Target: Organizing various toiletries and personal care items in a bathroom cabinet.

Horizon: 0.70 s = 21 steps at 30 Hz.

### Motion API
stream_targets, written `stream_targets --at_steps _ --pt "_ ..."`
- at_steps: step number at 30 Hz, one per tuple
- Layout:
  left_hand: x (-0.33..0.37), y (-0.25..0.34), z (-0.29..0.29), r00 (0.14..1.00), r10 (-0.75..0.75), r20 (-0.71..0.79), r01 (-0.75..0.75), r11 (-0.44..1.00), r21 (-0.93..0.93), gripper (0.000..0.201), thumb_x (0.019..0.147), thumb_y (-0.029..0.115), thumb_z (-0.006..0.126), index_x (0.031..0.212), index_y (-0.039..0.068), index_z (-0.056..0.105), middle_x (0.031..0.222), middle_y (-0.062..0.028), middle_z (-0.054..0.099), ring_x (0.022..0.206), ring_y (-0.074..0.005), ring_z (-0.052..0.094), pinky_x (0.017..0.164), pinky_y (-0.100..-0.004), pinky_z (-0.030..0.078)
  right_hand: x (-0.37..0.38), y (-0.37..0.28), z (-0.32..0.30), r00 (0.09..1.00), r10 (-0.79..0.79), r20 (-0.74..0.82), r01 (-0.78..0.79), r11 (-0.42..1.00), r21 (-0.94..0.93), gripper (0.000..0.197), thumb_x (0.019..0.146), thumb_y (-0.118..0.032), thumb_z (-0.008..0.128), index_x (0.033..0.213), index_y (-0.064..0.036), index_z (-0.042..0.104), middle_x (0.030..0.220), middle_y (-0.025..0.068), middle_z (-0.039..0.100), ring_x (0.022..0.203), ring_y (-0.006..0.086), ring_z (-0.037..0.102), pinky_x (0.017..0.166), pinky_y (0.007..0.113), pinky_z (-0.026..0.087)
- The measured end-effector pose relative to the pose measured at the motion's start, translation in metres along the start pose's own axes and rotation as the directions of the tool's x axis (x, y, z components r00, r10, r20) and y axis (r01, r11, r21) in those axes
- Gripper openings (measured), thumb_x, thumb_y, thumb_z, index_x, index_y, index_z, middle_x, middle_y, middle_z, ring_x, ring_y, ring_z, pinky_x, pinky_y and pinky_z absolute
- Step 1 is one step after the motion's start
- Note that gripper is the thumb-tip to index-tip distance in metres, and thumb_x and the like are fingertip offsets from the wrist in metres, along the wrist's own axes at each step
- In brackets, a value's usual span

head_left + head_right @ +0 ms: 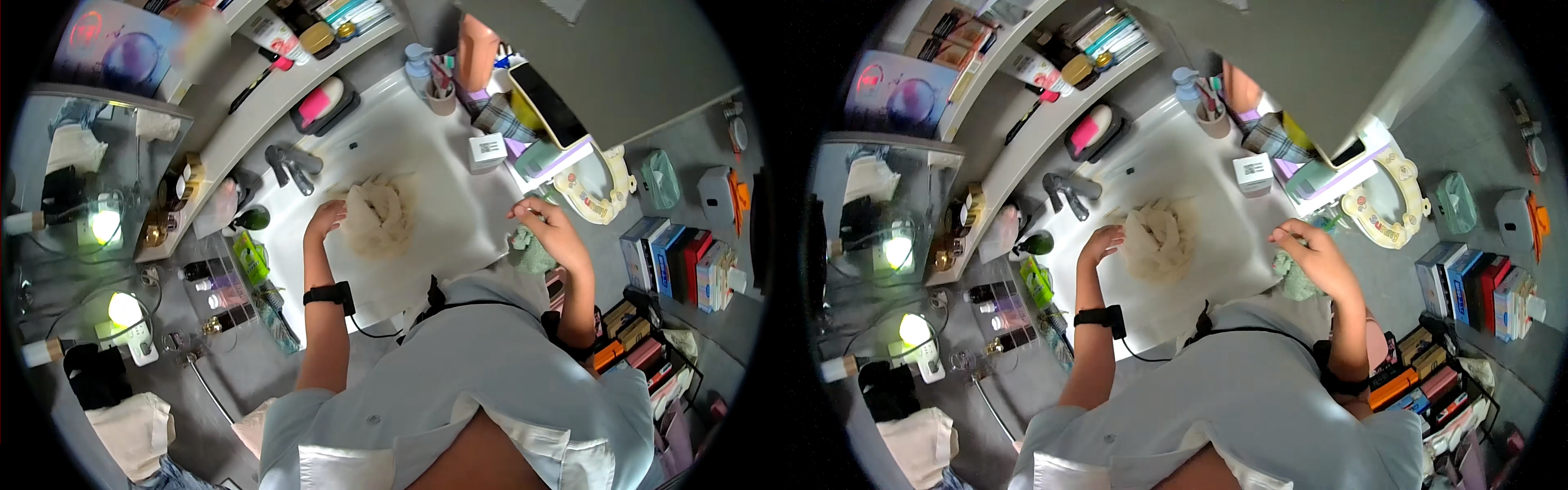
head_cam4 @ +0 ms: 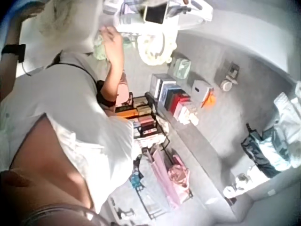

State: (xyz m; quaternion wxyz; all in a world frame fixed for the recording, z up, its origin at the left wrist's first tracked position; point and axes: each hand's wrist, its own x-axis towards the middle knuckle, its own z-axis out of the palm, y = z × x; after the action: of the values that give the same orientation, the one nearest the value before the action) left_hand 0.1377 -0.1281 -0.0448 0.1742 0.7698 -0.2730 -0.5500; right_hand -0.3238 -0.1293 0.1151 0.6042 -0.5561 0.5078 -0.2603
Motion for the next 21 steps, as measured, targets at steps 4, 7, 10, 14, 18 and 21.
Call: stream_targets --at_steps 4,7,10,14,18,21 --pt "0.012 -0.028 -0.01 0.995 0.013 -0.101 -0.035 0.974 -0.225 0.033 0.077 0.03 0.056 0.105 0.012 0.057 0.088 0.0005 0.059 0.081 -0.0136 0.054 0.072 -0.0338 0.042 -0.004 0.002 0.001 0.999 0.037 -0.02 -0.037 0.999 -0.019 0.025 0.088 -0.022 0.05 0.086 0.0014 0.058 0.08 0.0051 0.06 0.079 0.0108 0.051 0.075 0.024 0.039" --pt "0.043 -0.063 -0.033 0.876 -0.087 -0.475 -0.068 0.951 -0.3 0.021 0.075 0.025 0.056 0.089 0.009 0.059 0.069 -0.0004 0.054 0.06 -0.0122 0.048 0.05 -0.0267 0.04 -0.004 0.002 0.003 0.997 0.056 -0.047 -0.058 0.998 -0.031 0.026 0.088 -0.023 0.05 0.087 0.0013 0.058 0.081 0.0051 0.06 0.079 0.0109 0.05 0.076 0.024 0.039" --pt "0.043 -0.172 -0.169 0.609 0.214 -0.764 -0.115 0.977 0.181 0.034 0.072 0.02 0.056 0.09 -0.009 0.055 0.072 -0.0146 0.059 0.058 -0.0229 0.055 0.046 -0.0361 0.044 0.006 -0.022 0.013 0.997 0.008 0.08 -0.007 1.0 -0.015 0.026 0.088 -0.023 0.05 0.087 0.0012 0.058 0.081 0.0052 0.06 0.079 0.0109 0.05 0.076 0.024 0.039" --pt "0.054 -0.131 -0.141 0.563 -0.093 -0.821 -0.234 0.935 -0.267 0.02 0.072 0.017 0.054 0.079 -0.002 0.053 0.064 -0.0091 0.053 0.051 -0.02 0.049 0.043 -0.0332 0.041 0.004 -0.013 0.018 0.998 0.063 0.0 -0.063 0.995 -0.075 0.027 0.088 -0.024 0.05 0.086 0.0012 0.058 0.082 0.0054 0.059 0.079 0.011 0.05 0.076 0.024 0.039" --pt "0.034 -0.094 -0.122 0.716 -0.165 -0.679 -0.236 0.858 -0.457 0.01 0.072 0.017 0.055 0.077 0.009 0.054 0.061 -0.0028 0.045 0.056 -0.0154 0.044 0.048 -0.0305 0.038 -0.001 -0.013 0.02 0.997 0.065 -0.033 -0.067 0.995 -0.071 0.028 0.088 -0.026 0.05 0.086 0.001 0.058 0.08 0.0048 0.058 0.078 0.0111 0.05 0.075 0.024 0.039" --pt "0.012 -0.08 -0.097 0.81 -0.009 -0.586 -0.271 0.881 -0.389 0.017 0.076 0.024 0.055 0.089 0.013 0.057 0.076 -0.001 0.054 0.067 -0.0136 0.051 0.057 -0.0296 0.041 0.002 -0.01 0.023 0.998 0.058 -0.018 -0.059 0.996 -0.068 0.028 0.088 -0.026 0.05 0.086 0.001 0.058 0.079 0.0044 0.058 0.077 0.011 0.049 0.074 0.024 0.039"
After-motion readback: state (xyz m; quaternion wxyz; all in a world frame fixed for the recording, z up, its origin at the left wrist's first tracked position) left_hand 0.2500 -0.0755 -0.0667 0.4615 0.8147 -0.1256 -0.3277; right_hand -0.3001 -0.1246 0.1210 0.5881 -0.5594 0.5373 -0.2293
